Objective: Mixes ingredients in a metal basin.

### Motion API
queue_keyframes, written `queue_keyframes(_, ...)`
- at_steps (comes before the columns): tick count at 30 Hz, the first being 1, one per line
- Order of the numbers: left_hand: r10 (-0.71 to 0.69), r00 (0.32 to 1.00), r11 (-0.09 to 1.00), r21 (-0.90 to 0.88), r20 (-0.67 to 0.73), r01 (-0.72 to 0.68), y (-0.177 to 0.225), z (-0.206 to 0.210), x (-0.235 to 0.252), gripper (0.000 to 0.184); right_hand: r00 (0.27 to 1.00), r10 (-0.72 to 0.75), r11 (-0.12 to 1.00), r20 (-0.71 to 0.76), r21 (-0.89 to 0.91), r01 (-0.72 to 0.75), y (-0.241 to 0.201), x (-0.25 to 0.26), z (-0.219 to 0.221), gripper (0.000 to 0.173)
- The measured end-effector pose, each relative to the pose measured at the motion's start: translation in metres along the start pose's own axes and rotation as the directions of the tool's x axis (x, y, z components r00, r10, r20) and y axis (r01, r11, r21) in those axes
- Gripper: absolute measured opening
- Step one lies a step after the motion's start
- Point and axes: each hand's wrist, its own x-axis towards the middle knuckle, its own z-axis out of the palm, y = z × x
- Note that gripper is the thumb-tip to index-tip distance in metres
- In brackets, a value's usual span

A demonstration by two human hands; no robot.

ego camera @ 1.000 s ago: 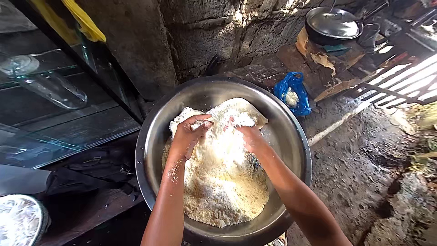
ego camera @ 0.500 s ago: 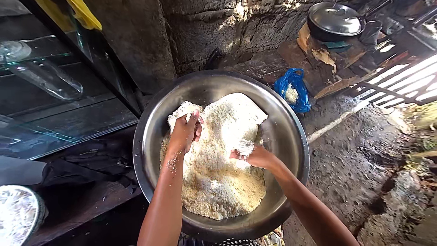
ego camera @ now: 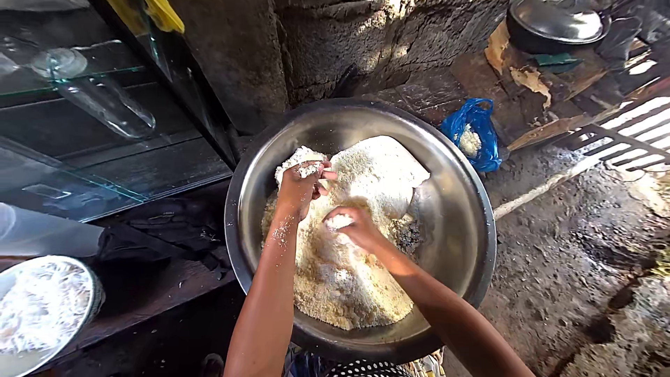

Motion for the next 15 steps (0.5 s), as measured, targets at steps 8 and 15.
queue_keyframes(8, -0.036, 0.999, 0.998, -0.044, -0.013, 0.036, -0.001, 0.000, -0.001, 0.044, 0.967, 0.236, 0.726, -0.100, 0.680, -0.107, 0.003, -0.028, -0.051, 0.019)
queue_keyframes(15, -0.043, 0.999, 0.999, -0.017, 0.015, 0.043, 0.006, -0.002, -0.009, 0.023, 0.968, 0.158, 0.905, -0.193, 0.420, -0.064, -0.004, -0.034, -0.046, 0.017)
